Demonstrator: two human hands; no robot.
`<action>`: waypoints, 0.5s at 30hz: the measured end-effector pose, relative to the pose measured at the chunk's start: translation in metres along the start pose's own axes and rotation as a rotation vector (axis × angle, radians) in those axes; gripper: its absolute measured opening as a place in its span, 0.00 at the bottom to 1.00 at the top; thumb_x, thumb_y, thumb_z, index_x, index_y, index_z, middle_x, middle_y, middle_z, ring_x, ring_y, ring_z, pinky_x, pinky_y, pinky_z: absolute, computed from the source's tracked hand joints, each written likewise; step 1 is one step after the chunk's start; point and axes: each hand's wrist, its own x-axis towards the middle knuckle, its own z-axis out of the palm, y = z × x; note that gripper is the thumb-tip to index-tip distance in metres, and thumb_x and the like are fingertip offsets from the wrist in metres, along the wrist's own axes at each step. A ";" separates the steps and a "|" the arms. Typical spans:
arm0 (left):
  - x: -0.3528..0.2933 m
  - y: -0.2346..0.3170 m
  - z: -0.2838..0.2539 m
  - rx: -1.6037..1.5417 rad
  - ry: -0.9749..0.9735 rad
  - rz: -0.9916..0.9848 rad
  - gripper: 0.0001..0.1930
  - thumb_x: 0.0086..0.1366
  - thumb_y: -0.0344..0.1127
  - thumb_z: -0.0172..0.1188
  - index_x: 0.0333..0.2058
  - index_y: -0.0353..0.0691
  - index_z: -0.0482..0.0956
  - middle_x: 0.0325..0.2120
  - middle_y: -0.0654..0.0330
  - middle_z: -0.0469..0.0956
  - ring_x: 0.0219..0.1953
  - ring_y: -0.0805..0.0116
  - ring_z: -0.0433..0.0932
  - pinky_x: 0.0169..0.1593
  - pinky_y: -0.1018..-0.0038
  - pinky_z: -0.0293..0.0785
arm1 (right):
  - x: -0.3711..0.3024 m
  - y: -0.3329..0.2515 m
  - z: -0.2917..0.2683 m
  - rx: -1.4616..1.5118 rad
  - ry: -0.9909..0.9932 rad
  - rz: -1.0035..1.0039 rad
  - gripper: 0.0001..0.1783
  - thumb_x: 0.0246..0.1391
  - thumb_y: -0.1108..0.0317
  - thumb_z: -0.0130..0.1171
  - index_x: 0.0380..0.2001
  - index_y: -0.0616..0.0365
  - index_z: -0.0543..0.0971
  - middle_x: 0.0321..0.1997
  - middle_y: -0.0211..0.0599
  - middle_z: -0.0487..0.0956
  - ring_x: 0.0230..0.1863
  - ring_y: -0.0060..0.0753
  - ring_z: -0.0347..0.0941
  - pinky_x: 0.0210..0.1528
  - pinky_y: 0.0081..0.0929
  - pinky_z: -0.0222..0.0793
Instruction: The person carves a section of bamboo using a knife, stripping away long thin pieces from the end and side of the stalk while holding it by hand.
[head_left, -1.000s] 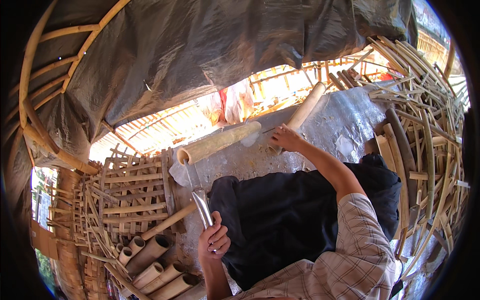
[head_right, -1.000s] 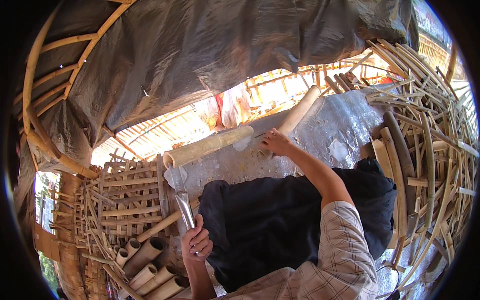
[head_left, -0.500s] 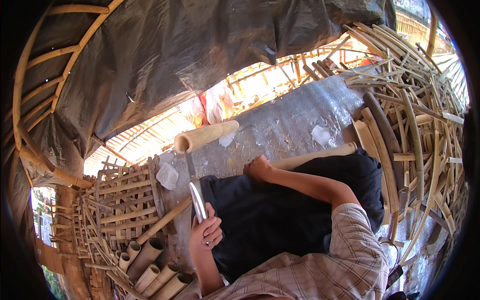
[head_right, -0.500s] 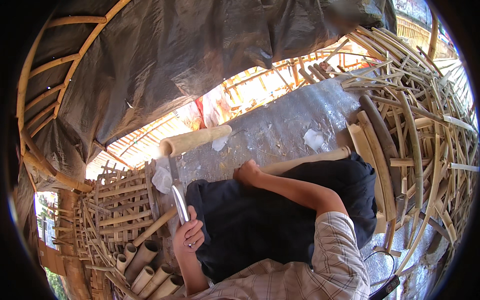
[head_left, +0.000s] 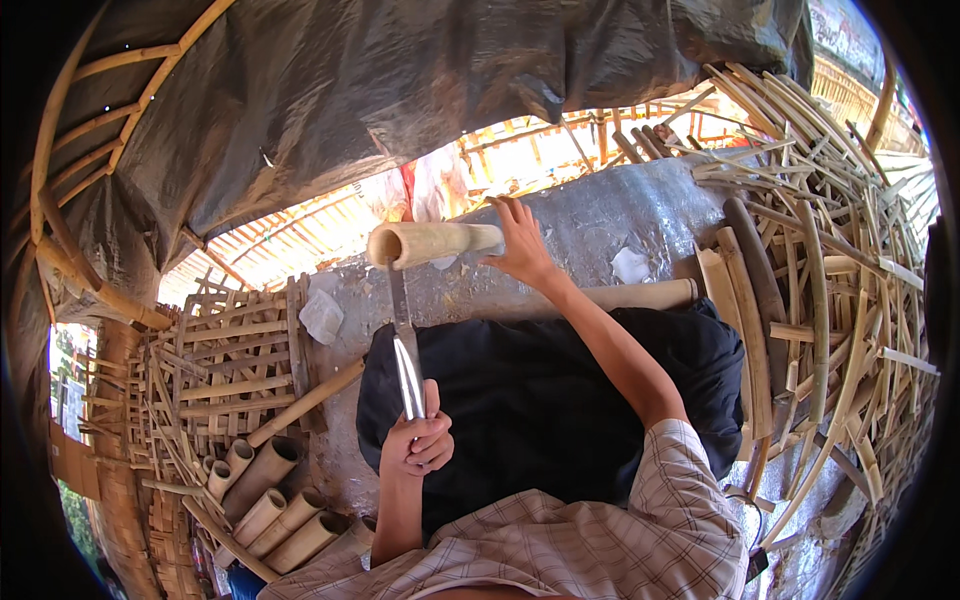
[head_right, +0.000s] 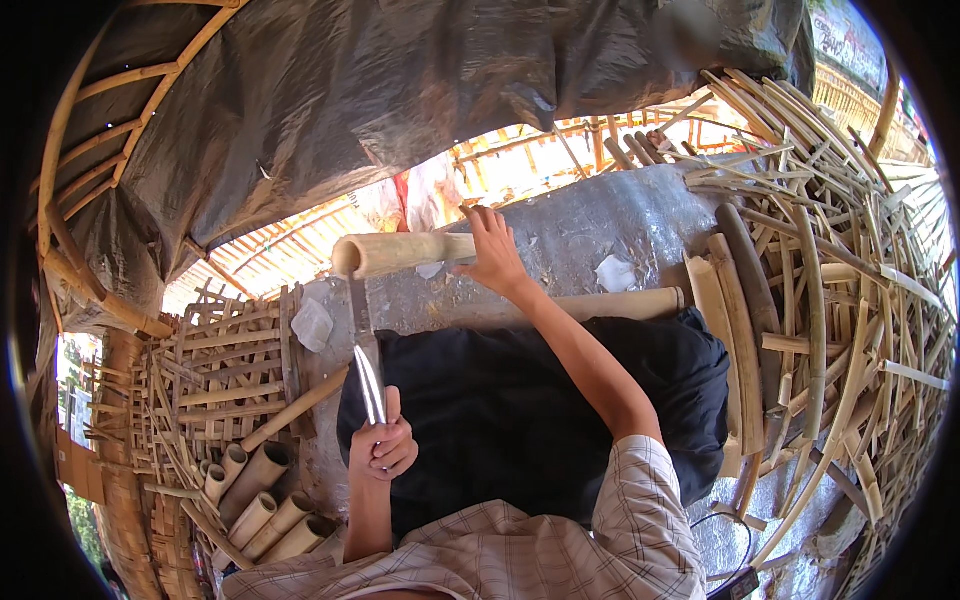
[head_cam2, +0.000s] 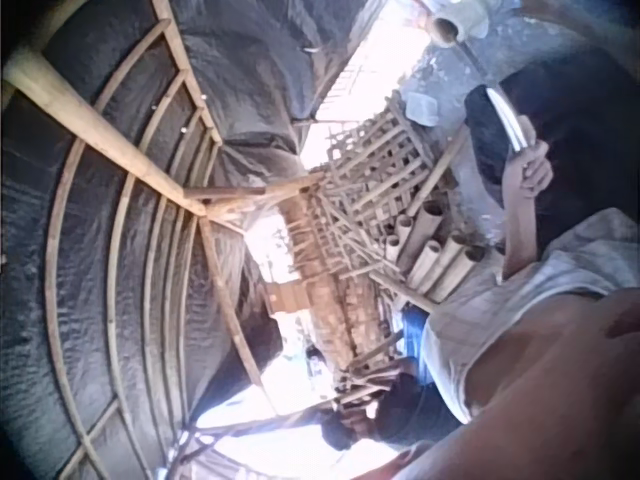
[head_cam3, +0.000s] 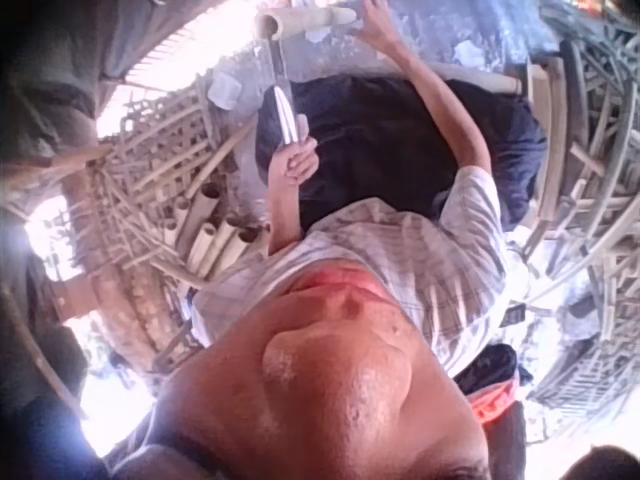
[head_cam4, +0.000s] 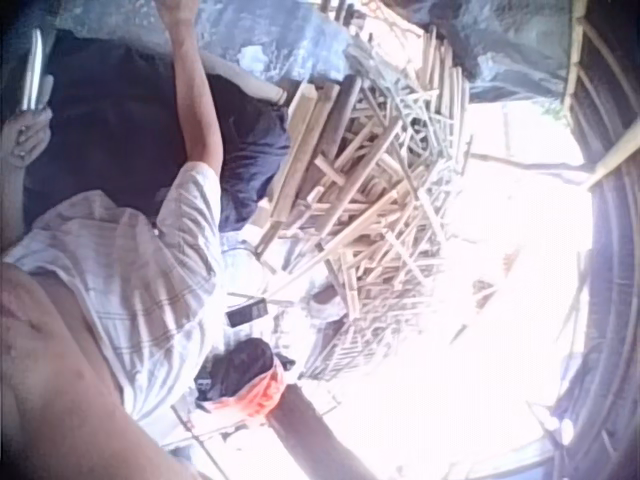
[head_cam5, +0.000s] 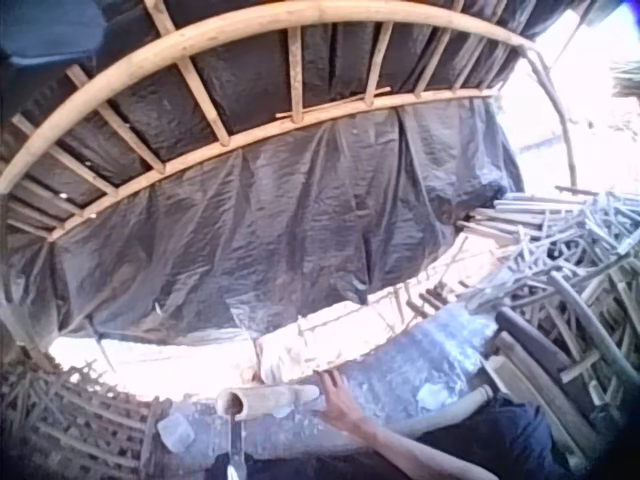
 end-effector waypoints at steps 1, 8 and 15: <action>0.000 -0.003 -0.001 -0.069 -0.072 0.010 0.11 0.70 0.20 0.50 0.36 0.46 0.61 0.10 0.68 0.60 0.04 0.84 0.56 0.07 0.82 0.49 | 0.000 -0.003 -0.008 -0.058 0.012 -0.032 0.63 0.32 0.58 0.85 0.72 0.54 0.60 0.69 0.48 0.64 0.73 0.55 0.55 0.71 0.52 0.56; 0.020 -0.011 0.005 -0.366 -0.374 0.040 0.11 0.69 0.18 0.48 0.32 0.40 0.57 0.08 0.69 0.56 0.04 0.85 0.54 0.07 0.83 0.46 | 0.004 0.013 -0.045 -0.076 0.028 -0.170 0.40 0.41 0.69 0.72 0.62 0.49 0.71 0.48 0.45 0.85 0.54 0.57 0.79 0.64 0.50 0.67; 0.007 0.027 0.002 0.781 0.339 -0.019 0.13 0.70 0.32 0.65 0.35 0.42 0.67 0.17 0.66 0.65 0.17 0.70 0.71 0.27 0.69 0.71 | 0.019 -0.008 -0.098 -0.264 0.058 -0.232 0.29 0.35 0.78 0.65 0.47 0.51 0.80 0.43 0.44 0.84 0.45 0.55 0.81 0.46 0.47 0.77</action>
